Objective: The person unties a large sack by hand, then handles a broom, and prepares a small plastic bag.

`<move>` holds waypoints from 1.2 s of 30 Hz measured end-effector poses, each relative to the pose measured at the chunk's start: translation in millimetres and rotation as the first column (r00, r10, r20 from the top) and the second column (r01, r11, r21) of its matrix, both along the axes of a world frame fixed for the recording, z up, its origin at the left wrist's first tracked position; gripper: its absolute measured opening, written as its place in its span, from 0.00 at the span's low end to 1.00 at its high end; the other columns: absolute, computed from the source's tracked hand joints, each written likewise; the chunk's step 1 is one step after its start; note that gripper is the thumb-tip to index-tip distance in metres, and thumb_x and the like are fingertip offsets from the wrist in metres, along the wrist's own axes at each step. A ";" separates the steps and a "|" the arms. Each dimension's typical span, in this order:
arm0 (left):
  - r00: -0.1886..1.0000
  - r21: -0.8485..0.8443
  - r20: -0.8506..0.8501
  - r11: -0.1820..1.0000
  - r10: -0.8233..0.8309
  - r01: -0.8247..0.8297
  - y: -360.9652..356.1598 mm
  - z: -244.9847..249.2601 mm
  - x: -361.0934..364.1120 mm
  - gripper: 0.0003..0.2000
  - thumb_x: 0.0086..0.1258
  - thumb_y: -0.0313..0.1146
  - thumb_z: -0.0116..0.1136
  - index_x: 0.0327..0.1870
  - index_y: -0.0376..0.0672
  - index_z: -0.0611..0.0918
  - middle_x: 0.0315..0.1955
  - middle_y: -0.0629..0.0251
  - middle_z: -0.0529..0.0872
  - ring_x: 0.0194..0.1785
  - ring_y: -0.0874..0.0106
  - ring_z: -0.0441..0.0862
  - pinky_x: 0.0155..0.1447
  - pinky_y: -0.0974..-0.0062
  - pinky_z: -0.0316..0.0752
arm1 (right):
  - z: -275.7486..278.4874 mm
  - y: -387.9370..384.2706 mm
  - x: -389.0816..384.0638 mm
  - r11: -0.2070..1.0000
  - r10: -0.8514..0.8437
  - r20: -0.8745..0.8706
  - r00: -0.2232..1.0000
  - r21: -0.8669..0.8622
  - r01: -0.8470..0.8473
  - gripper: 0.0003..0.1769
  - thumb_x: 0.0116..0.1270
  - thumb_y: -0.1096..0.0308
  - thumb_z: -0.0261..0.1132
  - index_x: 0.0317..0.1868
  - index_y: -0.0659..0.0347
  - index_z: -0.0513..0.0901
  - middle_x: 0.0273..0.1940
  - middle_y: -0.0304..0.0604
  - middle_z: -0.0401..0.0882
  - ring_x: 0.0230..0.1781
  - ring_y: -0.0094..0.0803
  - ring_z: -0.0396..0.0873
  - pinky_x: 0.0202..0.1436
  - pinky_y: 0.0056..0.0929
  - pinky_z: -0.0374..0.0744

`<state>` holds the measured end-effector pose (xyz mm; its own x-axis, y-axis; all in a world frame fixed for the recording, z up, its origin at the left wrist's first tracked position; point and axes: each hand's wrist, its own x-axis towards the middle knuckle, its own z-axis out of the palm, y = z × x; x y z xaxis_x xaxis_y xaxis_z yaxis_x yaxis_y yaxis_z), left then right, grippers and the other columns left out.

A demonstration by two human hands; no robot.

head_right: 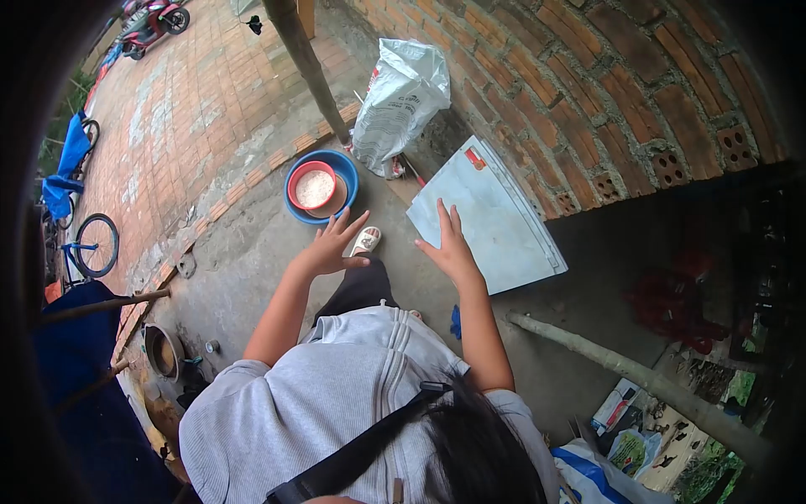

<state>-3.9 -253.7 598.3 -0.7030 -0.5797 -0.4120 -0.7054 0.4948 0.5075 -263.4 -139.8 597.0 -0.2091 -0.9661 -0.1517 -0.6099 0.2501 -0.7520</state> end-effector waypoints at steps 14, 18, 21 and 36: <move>0.939 -0.031 -0.342 0.999 -0.034 0.025 -280.5 -20.2 -124.1 0.40 0.64 0.45 0.63 0.75 0.61 0.54 0.73 0.41 0.49 0.71 0.44 0.58 0.69 0.58 0.63 | 13.5 -171.0 -31.7 0.974 -0.193 -0.012 0.981 0.123 0.193 0.48 0.61 0.59 0.68 0.76 0.51 0.49 0.74 0.65 0.42 0.75 0.56 0.48 0.72 0.41 0.60; 0.887 -0.232 -0.455 0.972 -0.084 -0.027 -330.4 -38.5 -181.1 0.40 0.61 0.47 0.64 0.74 0.59 0.58 0.70 0.37 0.55 0.69 0.40 0.61 0.68 0.56 0.64 | 17.0 -195.8 -31.1 0.965 -0.260 -0.047 0.964 -0.041 0.259 0.48 0.60 0.62 0.68 0.75 0.54 0.50 0.72 0.70 0.44 0.72 0.63 0.51 0.71 0.44 0.60; 0.864 -0.228 -0.489 0.974 -0.116 0.002 -318.0 -37.4 -207.5 0.42 0.60 0.50 0.64 0.74 0.61 0.55 0.72 0.42 0.54 0.71 0.38 0.55 0.69 0.49 0.61 | -1.7 -186.7 -34.0 0.948 -0.319 -0.114 0.941 -0.032 0.318 0.47 0.61 0.60 0.68 0.75 0.50 0.50 0.74 0.62 0.43 0.74 0.57 0.50 0.72 0.43 0.60; 0.963 0.008 -0.097 0.968 -0.250 0.252 -48.2 -92.6 -103.5 0.56 0.46 0.67 0.66 0.75 0.72 0.44 0.74 0.43 0.45 0.74 0.35 0.44 0.66 0.29 0.47 | -58.2 -12.2 0.1 0.925 -0.352 0.002 0.936 -0.152 0.348 0.47 0.60 0.60 0.68 0.75 0.52 0.51 0.73 0.67 0.45 0.72 0.62 0.53 0.68 0.47 0.64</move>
<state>-107.4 -302.0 505.7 -0.8612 -0.3721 -0.3462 -0.5082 0.6390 0.5774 -263.3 -151.9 538.8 -0.5399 -0.8417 -0.0033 -0.5226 0.3383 -0.7826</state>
